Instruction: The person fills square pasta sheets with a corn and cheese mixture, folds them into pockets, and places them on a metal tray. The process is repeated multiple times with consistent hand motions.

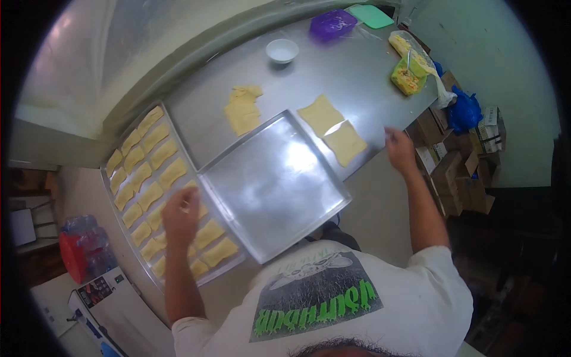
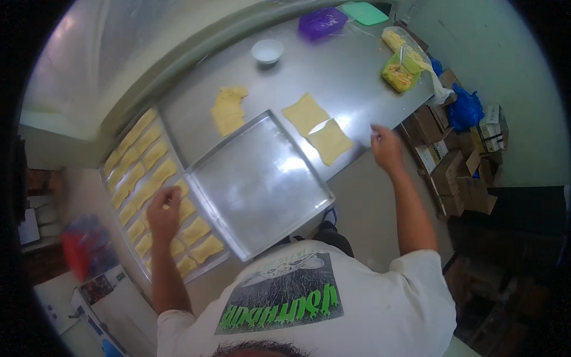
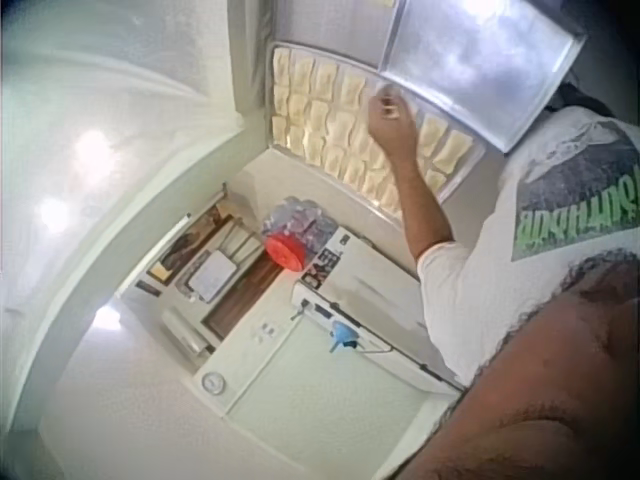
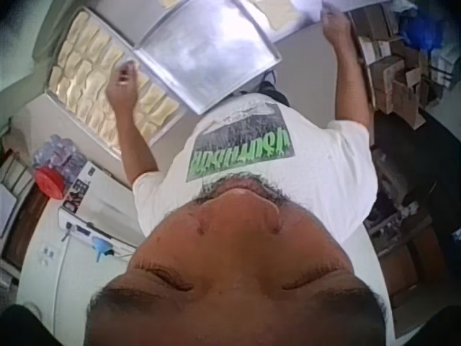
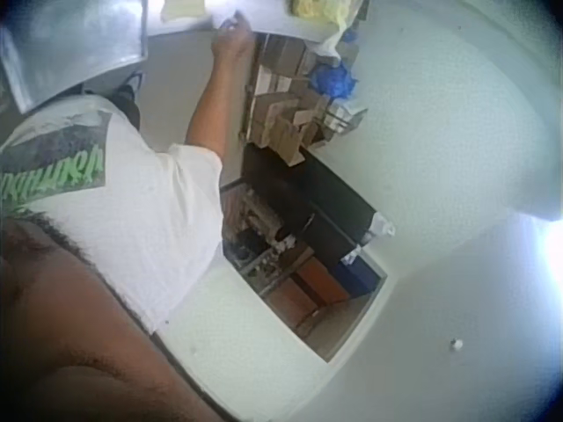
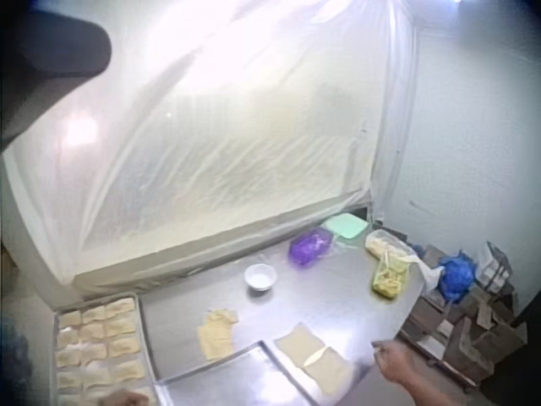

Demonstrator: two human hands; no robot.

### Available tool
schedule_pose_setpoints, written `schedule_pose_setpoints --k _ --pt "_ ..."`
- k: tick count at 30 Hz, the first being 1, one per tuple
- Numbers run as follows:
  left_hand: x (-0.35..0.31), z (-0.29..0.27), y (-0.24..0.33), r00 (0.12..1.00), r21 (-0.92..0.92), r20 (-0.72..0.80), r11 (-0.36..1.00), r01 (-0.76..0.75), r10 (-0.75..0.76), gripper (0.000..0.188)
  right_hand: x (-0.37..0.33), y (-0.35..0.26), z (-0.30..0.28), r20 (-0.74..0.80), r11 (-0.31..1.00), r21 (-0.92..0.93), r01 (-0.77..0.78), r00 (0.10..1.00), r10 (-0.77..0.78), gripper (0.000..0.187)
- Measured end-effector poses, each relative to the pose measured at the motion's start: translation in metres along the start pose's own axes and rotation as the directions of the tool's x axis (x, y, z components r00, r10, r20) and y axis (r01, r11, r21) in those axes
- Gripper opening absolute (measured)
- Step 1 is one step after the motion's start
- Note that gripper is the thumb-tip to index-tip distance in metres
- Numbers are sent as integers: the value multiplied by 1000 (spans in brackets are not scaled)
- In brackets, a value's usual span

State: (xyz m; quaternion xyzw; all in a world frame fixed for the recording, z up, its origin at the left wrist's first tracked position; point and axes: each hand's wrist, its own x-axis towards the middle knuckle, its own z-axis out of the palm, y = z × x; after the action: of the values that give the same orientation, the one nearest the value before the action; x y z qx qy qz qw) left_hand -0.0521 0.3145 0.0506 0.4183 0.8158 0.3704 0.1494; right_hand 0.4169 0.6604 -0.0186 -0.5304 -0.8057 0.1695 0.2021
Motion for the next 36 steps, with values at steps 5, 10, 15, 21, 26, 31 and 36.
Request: schedule_pose_setpoints --k 5,10,15,21,26,31,36 --pt "-88 97 117 846 -33 407 919 392 -346 39 -90 56 -4 177 905 329 -271 959 223 23" --pt "-154 197 159 357 125 670 573 810 -651 73 -115 62 -9 527 815 481 -322 849 24 25" --pt "-196 267 109 556 -728 513 12 685 -655 67 -95 61 -22 637 809 545 -219 736 -230 29" --pt "-198 288 108 634 -950 243 -49 308 -734 32 -70 62 -34 658 792 581 -187 680 -323 28" --pt "-200 295 110 627 -958 203 -18 287 -752 36 -45 40 -42 653 814 559 -160 690 -313 27" --pt "-193 236 136 388 -425 553 151 893 -738 42 -17 55 -35 605 808 577 -117 727 -326 24" --pt "-119 168 197 710 -390 637 670 632 -299 33 23 103 -37 493 812 549 -198 861 -123 21"
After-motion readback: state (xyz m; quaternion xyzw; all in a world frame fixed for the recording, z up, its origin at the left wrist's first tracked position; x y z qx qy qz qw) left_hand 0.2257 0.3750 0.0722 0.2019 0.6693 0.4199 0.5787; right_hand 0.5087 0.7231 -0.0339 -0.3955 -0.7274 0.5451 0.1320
